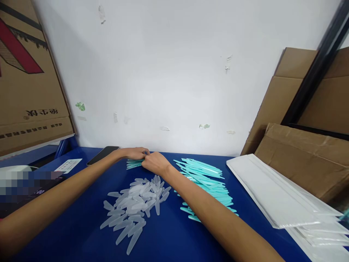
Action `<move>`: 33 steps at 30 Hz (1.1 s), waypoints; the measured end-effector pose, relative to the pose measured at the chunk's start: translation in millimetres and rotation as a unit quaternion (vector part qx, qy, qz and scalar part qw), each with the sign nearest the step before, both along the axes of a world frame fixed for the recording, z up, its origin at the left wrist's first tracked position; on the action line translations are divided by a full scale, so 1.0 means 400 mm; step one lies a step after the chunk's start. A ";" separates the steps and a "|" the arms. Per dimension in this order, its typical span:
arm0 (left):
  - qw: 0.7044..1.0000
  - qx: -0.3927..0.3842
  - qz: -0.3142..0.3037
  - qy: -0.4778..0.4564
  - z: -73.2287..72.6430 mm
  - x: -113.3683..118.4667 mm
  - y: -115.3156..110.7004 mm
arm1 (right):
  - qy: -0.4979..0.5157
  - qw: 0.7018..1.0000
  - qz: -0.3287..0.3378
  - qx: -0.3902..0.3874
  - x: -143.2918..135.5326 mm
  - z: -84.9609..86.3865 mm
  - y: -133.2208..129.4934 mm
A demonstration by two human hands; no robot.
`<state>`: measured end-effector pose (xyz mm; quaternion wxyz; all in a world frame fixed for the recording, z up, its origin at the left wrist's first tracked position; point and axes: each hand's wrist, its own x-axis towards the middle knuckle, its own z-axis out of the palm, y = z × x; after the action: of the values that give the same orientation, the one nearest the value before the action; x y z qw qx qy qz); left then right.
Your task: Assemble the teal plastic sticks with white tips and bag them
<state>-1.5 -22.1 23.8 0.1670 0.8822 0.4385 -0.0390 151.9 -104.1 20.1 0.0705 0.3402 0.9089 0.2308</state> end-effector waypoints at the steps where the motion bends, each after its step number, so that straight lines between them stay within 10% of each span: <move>1: 1.000 -0.001 0.000 0.002 0.005 -0.001 -0.005 | 0.000 1.000 -0.003 0.000 0.000 0.002 -0.001; 17: 0.994 0.074 0.045 0.071 0.021 -0.013 -0.096 | 0.091 0.988 -0.099 0.078 0.167 0.051 -0.092; 25: 0.976 0.145 0.126 0.105 -0.022 -0.085 -0.162 | 0.166 0.953 -0.234 0.095 0.341 0.042 -0.110; 33: 0.963 0.205 0.161 0.071 -0.059 -0.106 -0.211 | 0.182 0.952 -0.239 0.064 0.367 0.021 -0.103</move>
<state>-43.9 -106.7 0.1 -0.0452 0.8104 0.5838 0.0164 298.8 -145.2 28.6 -0.0648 0.5876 0.7816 0.1991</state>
